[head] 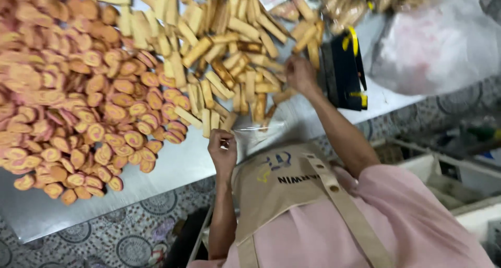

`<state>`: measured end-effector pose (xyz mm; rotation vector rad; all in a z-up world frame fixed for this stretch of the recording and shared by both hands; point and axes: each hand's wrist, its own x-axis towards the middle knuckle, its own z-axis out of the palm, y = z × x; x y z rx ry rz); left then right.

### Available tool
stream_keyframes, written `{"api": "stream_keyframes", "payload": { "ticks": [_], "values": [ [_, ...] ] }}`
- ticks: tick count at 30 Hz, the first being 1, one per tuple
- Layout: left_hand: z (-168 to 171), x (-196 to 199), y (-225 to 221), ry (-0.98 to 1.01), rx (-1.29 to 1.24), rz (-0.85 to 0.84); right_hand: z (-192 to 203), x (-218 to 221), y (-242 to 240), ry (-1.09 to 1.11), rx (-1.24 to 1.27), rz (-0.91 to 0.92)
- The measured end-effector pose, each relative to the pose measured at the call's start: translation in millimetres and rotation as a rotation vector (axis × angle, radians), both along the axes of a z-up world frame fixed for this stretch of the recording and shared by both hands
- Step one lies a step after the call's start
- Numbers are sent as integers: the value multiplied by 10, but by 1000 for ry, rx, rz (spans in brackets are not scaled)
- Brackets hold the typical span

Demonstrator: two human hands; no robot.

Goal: Packaging and sealing baked snacks into small plastic bags using an impulse sealer

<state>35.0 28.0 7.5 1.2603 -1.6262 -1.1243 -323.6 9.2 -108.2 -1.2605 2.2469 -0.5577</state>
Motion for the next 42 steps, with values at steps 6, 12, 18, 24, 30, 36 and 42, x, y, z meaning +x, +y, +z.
{"api": "stream_keyframes", "payload": {
  "ticks": [6,12,18,24,30,36,42],
  "values": [
    [126,-56,22,40,-79,-165,-339,-382,-439,-207,-503,-185],
    [362,-88,-142,40,-44,-52,117,-168,-753,170,-506,-60],
    [308,126,-211,-61,33,62,325,-120,-730,221,-346,-12],
    [266,29,-234,-16,8,5,222,-135,-788,318,-244,31],
    [120,1,-241,-145,110,3,257,-58,-676,310,-290,1],
    [295,-116,-483,-329,-31,-40,253,74,-493,-7,-538,-205],
    [689,-510,-964,-310,-385,-11,2067,851,681,-505,-745,54]
  ]
}}
